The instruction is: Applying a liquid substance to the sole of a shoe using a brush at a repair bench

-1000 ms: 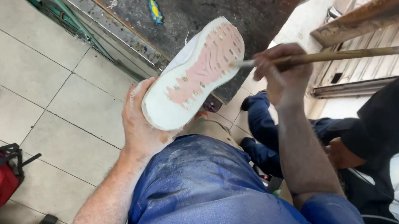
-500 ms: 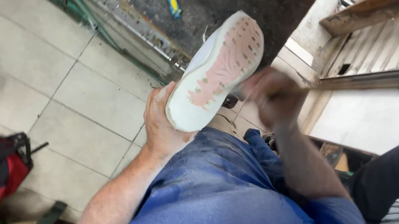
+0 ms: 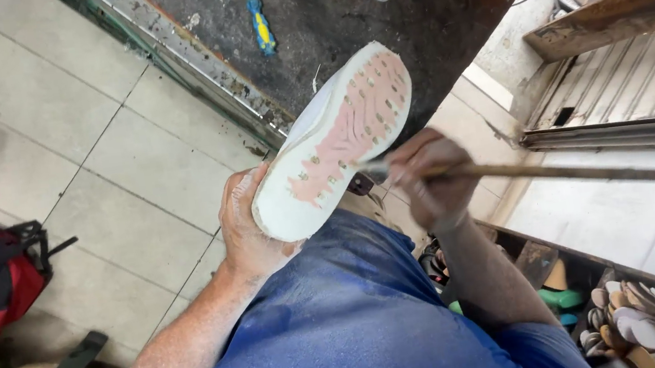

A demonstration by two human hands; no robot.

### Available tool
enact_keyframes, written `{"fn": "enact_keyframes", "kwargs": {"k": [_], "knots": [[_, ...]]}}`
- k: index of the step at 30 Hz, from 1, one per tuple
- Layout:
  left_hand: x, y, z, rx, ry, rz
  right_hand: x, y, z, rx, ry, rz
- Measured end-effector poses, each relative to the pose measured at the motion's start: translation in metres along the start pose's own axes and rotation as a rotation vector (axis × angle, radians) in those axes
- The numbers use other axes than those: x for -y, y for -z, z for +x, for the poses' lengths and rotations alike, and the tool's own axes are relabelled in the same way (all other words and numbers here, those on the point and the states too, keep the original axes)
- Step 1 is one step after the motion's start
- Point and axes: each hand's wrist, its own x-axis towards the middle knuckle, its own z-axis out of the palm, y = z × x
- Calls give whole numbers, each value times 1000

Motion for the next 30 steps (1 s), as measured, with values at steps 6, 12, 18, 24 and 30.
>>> {"fn": "enact_keyframes", "kwargs": {"k": [6,12,18,24,30], "knots": [[-25,-5,5,-72,-7,5,-16,9,15,59,-21,82],[-28,-13,-8,-85,22,-5,-31,14,16,61,-36,132],[-38,-20,-11,-113,70,33,-43,22,25,50,-20,165],[-21,-27,-19,-128,116,-12,33,1,29,272,103,23],[-36,-22,-3,-130,132,6,-60,60,74,37,238,-21]]}}
